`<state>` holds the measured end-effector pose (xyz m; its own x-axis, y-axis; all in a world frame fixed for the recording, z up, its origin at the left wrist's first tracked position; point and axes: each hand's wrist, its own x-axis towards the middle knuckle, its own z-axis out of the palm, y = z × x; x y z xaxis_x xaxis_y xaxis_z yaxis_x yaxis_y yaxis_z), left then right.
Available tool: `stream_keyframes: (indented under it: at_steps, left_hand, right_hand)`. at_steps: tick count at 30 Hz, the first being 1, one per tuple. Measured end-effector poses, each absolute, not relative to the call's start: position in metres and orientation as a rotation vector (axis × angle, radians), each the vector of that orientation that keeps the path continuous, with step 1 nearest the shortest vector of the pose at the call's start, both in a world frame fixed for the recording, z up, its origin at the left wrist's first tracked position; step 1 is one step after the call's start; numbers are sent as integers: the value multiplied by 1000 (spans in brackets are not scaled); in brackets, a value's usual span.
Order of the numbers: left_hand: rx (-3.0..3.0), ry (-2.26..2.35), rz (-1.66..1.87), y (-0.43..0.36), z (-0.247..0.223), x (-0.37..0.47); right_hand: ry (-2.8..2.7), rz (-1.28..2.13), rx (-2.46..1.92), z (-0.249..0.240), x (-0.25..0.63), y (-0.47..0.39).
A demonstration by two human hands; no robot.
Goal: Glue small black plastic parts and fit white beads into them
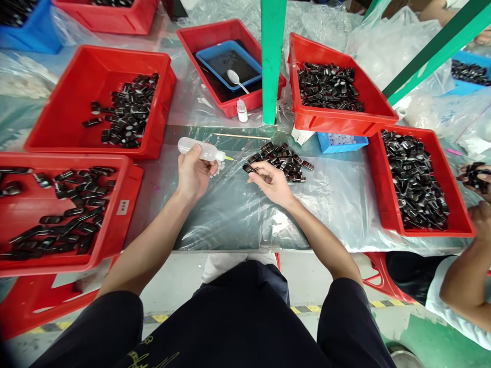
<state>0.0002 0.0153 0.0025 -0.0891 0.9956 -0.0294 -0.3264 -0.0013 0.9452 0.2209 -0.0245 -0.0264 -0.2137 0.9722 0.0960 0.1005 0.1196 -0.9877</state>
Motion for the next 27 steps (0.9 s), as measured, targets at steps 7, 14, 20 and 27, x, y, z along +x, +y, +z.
stream_keyframes:
  at_steps: [7,14,20,27]
  left_hand:
    - [890,1009,1400,18,-2,-1]
    - [836,997,1403,21,0,-3]
    - [818,980,1364,24,-3,-7]
    - [720,879,1305,23,-1,-10]
  right_hand:
    - [-1497,1206,-1109,-28,221,-25]
    - [-1430,1255,-1063,-22,219,-23]
    - [-1312,1236,-1070,-19,220,-21]
    - [-1217,1261,-1035,-15,221,-19]
